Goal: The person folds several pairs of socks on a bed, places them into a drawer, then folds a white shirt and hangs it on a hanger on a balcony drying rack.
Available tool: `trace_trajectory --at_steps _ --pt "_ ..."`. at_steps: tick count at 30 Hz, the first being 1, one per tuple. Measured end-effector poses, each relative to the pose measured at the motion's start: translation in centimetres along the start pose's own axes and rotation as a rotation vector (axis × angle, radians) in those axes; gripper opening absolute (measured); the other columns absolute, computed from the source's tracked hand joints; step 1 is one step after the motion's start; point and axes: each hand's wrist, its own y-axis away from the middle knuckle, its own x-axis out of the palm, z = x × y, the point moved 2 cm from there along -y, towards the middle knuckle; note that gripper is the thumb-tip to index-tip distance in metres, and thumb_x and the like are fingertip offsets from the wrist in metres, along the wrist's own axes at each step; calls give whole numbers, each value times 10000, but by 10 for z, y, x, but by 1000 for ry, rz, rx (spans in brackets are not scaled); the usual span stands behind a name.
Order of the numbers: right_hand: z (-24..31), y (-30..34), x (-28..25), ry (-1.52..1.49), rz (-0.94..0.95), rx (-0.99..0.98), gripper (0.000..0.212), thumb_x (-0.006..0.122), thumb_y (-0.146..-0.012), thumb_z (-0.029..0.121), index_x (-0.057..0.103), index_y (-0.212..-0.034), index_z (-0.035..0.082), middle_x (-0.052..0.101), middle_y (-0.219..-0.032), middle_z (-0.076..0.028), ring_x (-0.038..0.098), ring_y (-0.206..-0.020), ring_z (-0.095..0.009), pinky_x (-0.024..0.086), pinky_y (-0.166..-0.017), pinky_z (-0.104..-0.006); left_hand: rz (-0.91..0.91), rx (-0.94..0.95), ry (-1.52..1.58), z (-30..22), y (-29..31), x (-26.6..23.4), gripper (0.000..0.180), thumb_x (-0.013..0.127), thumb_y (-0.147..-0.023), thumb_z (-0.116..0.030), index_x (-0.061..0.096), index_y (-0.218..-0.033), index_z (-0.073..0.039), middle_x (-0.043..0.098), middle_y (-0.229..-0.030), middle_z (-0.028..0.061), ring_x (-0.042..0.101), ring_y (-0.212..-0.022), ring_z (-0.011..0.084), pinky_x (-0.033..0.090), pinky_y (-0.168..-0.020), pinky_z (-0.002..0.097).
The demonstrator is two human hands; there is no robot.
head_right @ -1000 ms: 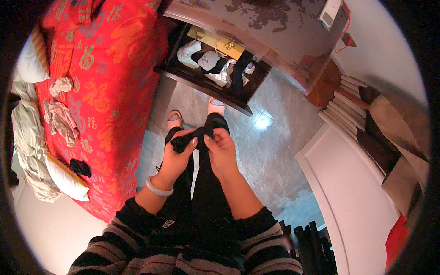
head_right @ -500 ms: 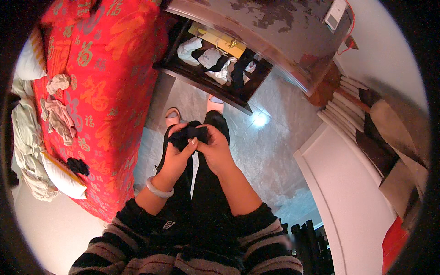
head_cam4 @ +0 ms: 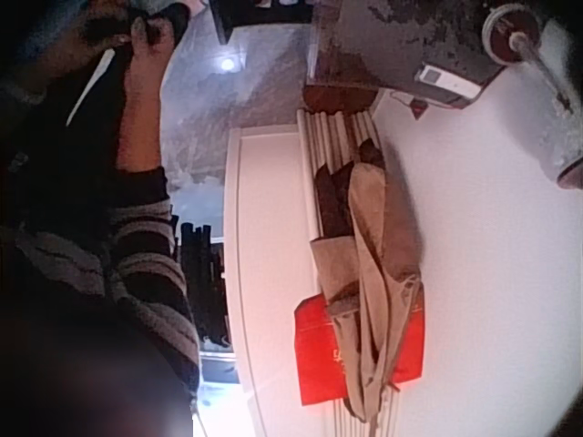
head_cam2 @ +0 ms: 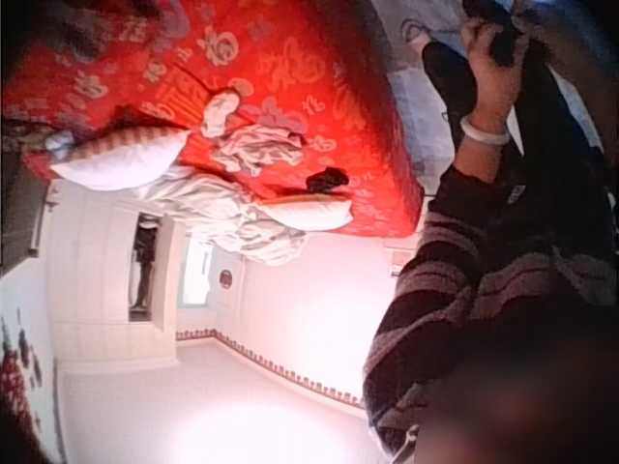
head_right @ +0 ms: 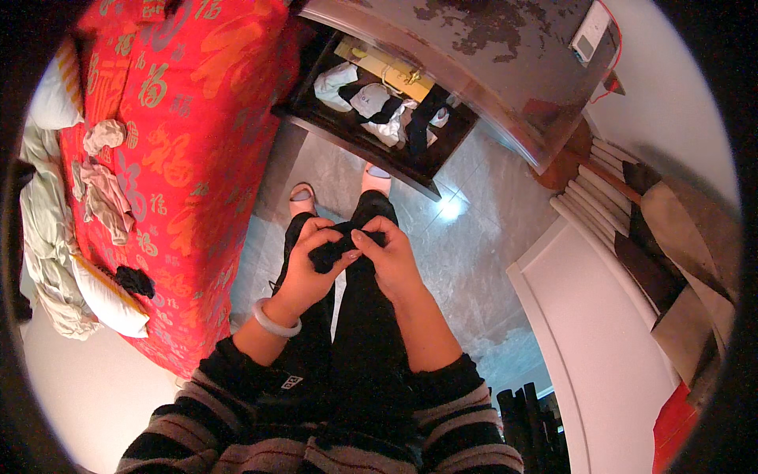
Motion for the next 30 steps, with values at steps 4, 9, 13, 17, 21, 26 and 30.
trace_trajectory --at_steps 4,9,13,17,21,26,30 --pt "6 -5 -1 160 -17 -92 124 617 -842 33 556 -948 51 558 -828 4 521 -784 -71 411 -707 -212 -99 -51 10 9 1 1 260 757 -714 -46 575 -894 4 524 -1026 143 548 -923 253 441 -821 320" --pt "15 1 13 47 44 -121 269 581 -846 12 489 -1097 45 574 -876 -43 529 -740 -82 426 -675 -220 -159 -168 104 27 3 7 265 670 -753 21 537 -982 2 527 -1042 131 565 -918 234 450 -828 311" --pt "12 5 34 114 67 -182 421 565 -816 -67 418 -1194 47 598 -962 -96 547 -752 -97 430 -667 -203 -155 -311 407 30 2 13 397 550 -775 100 424 -1132 -20 513 -1071 109 555 -955 189 451 -854 294" --pt "12 6 47 356 104 -325 552 666 -741 -47 401 -1216 50 604 -1004 -79 533 -677 -69 406 -574 -178 -192 -531 716 23 7 13 408 493 -832 53 347 -1200 -46 495 -1095 109 549 -996 183 483 -834 298" --pt "12 5 47 520 70 -380 600 725 -699 -10 425 -1213 65 604 -1058 -58 513 -627 -49 393 -529 -181 8 -654 1147 16 6 5 376 423 -941 -219 368 -1285 -78 501 -1156 66 527 -1070 182 432 -917 333" --pt "5 -1 45 636 121 -399 519 548 -786 -107 421 -1257 70 583 -1141 -83 580 -794 -95 458 -689 -218 9 -603 1267 10 6 1 399 409 -974 -310 401 -1295 -73 508 -1170 52 490 -1107 155 377 -938 303" --pt "-1 -11 36 250 260 -113 531 514 -811 -93 398 -1304 66 593 -1156 -91 600 -896 -135 479 -762 -254 10 -530 624 28 -7 -6 303 565 -915 -158 489 -1174 -21 592 -982 73 572 -868 135 467 -752 276"
